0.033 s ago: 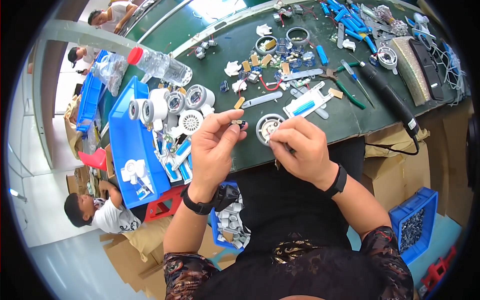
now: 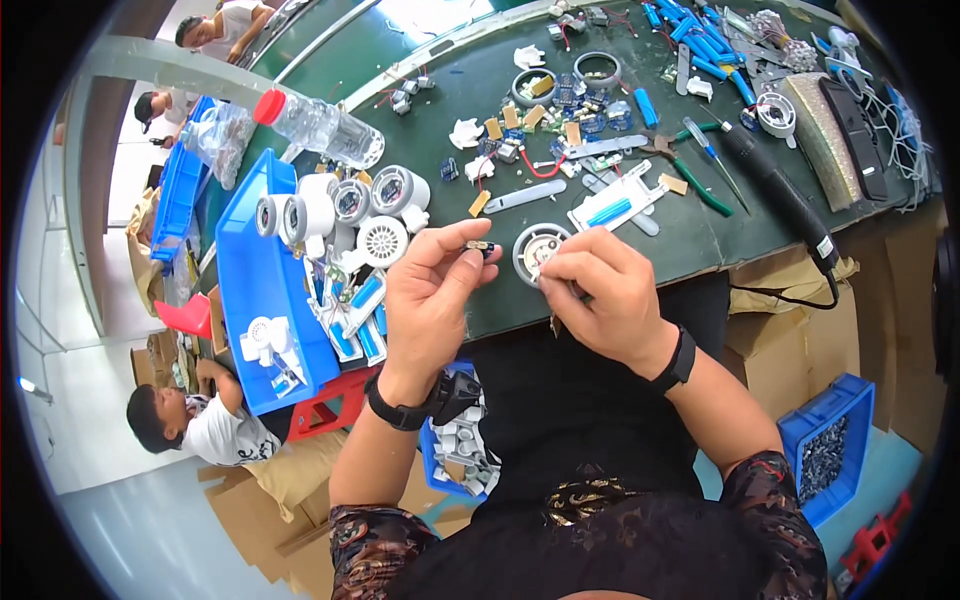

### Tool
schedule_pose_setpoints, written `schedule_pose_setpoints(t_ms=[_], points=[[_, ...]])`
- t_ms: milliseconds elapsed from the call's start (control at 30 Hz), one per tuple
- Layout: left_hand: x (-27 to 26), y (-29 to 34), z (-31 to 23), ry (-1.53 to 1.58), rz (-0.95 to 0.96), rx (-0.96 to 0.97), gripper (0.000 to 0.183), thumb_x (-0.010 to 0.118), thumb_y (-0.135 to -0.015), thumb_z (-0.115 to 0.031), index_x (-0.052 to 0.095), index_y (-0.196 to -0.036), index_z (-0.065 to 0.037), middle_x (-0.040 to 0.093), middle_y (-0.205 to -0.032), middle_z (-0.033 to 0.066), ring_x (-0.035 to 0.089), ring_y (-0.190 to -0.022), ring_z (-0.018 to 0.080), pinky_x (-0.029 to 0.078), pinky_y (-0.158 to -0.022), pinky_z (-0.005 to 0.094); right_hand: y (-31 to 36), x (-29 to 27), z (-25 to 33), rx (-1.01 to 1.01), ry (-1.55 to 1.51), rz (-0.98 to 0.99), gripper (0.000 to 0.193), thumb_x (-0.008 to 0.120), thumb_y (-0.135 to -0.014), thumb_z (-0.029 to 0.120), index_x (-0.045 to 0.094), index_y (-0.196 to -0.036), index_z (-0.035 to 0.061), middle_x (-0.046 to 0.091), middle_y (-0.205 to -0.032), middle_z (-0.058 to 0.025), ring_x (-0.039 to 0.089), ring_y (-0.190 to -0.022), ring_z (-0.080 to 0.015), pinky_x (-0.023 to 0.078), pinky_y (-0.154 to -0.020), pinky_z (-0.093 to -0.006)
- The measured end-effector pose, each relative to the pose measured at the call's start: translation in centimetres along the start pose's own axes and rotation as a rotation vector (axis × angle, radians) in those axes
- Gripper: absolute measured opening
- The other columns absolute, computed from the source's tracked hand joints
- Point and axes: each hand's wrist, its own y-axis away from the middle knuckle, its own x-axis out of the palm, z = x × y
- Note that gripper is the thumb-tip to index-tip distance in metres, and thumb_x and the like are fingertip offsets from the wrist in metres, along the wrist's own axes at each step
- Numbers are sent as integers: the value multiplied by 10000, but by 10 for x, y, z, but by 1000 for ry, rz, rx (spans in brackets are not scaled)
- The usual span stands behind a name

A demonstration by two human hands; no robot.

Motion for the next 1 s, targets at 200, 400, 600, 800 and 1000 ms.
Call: schedule_pose_setpoints(t_ms=[200, 400, 600, 800, 1000], points=[[-4, 15, 18, 129, 58, -32, 352, 623, -1010, 28, 571, -1359, 26, 676, -1119, 70, 699, -956, 118, 576, -841, 248, -10, 1, 4, 11, 5, 90, 180, 810, -818, -5, 707, -956, 47, 674, -923, -95, 655, -685, -223, 517, -590, -327], [0, 14, 24, 81, 52, -7, 257, 665, -1004, 6, 626, -1257, 16, 698, -1110, 68, 712, -930, 118, 584, -793, 244, -9, 2, 5, 25, 25, 105, 180, 809, -822, 10, 709, -968, 44, 674, -926, -104, 662, -697, -231, 519, -599, -336], [2, 14, 27, 137, 58, -22, 260, 686, -1002, -4, 645, -1257, 27, 702, -1095, 65, 710, -915, 112, 589, -787, 237, -10, 3, 5, 16, 37, 98, 181, 796, -814, 6, 702, -965, 42, 667, -921, -106, 663, -715, -245, 522, -607, -346], [0, 13, 29, 136, 72, -9, 275, 690, -998, 3, 649, -1269, 33, 700, -1099, 65, 706, -906, 112, 601, -797, 240, -11, 3, 5, 24, 82, 109, 171, 780, -804, 14, 689, -946, 43, 651, -905, -105, 650, -704, -261, 517, -605, -358], [4, 12, 27, 136, 42, -14, 273, 673, -1007, 10, 645, -1277, 38, 701, -1096, 63, 700, -922, 115, 597, -811, 253, -10, 8, 3, -50, 186, 94, 168, 767, -810, 28, 661, -938, 52, 632, -912, -100, 640, -695, -264, 519, -607, -367]])
